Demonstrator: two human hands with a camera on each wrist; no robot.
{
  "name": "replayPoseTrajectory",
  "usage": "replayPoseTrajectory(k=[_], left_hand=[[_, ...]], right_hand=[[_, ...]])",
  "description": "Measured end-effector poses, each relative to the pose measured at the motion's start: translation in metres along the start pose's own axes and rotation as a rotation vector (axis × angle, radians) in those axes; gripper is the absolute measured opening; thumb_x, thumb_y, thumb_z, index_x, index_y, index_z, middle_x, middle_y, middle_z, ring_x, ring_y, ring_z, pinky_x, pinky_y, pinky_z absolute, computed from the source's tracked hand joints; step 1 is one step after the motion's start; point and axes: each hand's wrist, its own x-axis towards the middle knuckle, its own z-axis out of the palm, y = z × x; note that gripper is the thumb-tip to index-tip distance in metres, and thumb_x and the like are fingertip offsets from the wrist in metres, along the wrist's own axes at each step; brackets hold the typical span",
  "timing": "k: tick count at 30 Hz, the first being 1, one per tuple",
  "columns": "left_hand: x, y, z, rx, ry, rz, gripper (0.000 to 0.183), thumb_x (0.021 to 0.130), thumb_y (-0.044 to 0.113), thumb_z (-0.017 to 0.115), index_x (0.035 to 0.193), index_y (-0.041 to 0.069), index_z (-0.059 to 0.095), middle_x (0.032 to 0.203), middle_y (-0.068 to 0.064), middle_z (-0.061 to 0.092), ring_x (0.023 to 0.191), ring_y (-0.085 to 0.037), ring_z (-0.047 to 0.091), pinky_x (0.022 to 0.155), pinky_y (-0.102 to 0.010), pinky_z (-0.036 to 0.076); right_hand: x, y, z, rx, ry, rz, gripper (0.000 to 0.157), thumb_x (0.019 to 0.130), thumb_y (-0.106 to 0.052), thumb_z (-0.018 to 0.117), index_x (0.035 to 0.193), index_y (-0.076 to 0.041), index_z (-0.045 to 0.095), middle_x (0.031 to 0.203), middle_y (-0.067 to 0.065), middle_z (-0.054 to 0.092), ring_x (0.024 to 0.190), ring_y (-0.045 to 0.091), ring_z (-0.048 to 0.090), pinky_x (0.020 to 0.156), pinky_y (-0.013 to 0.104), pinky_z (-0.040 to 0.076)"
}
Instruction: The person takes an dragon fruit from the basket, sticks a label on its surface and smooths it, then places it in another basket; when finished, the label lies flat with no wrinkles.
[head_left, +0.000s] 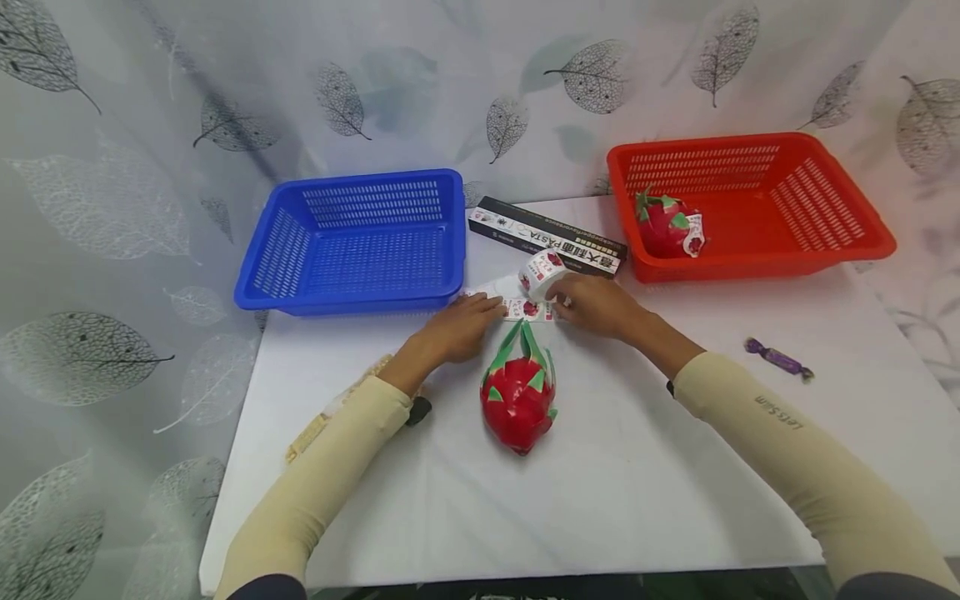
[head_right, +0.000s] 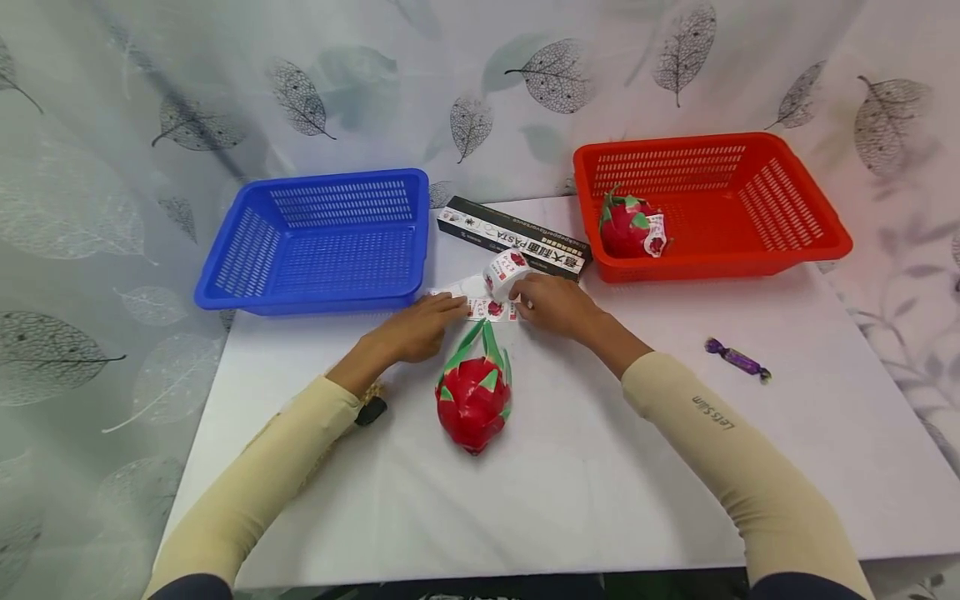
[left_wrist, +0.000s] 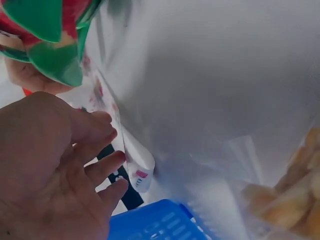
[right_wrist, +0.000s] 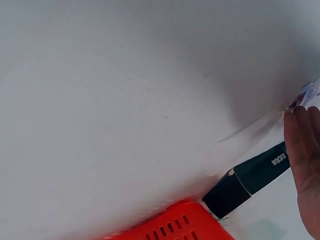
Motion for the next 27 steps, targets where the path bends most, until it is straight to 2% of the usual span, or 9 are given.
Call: replayPoseTrajectory(k=[6,10,17,27], left_hand=[[0.002,0.002,0.005,0.021,-0.016,-0.037,0.065,0.102,0.003,0.056,0.164,0.013,0.041,0.173,-0.005,0.034,0.162,-0.028,0.027,0.132,-0.043,0.02],[0.002,0.002,0.006,0.026,-0.014,-0.045,0.064,0.103,0.004,0.057,0.164,0.013,0.041,0.172,-0.005,0.035,0.161,-0.027,0.028,0.132,-0.044,0.02],[0.0,0.001,0.007,0.052,-0.002,-0.027,0.065,0.103,0.006,0.058,0.165,0.014,0.04,0.172,-0.004,0.035,0.161,-0.025,0.029,0.132,-0.046,0.02],[-0.002,-0.001,0.009,0.032,0.011,-0.024,0.063,0.105,0.008,0.054,0.165,0.014,0.039,0.172,-0.005,0.035,0.161,-0.026,0.028,0.133,-0.047,0.018]], right_hand=[[0.001,-0.004,0.004,-0.05,0.012,0.002,0.035,0.094,-0.016,0.081,0.127,-0.006,0.076,0.128,0.013,0.074,0.121,0.032,0.069,0.1,0.046,0.06],[0.002,-0.005,0.008,-0.078,0.018,-0.004,0.036,0.094,-0.016,0.082,0.128,-0.006,0.076,0.128,0.013,0.074,0.12,0.032,0.069,0.098,0.045,0.061],[0.002,-0.002,0.011,-0.132,0.022,-0.062,0.042,0.093,-0.017,0.083,0.133,-0.01,0.075,0.128,0.015,0.072,0.118,0.032,0.069,0.096,0.046,0.062],[-0.001,-0.001,0.014,-0.157,0.054,-0.094,0.042,0.091,-0.016,0.085,0.131,-0.007,0.076,0.129,0.017,0.072,0.118,0.035,0.069,0.096,0.048,0.062]])
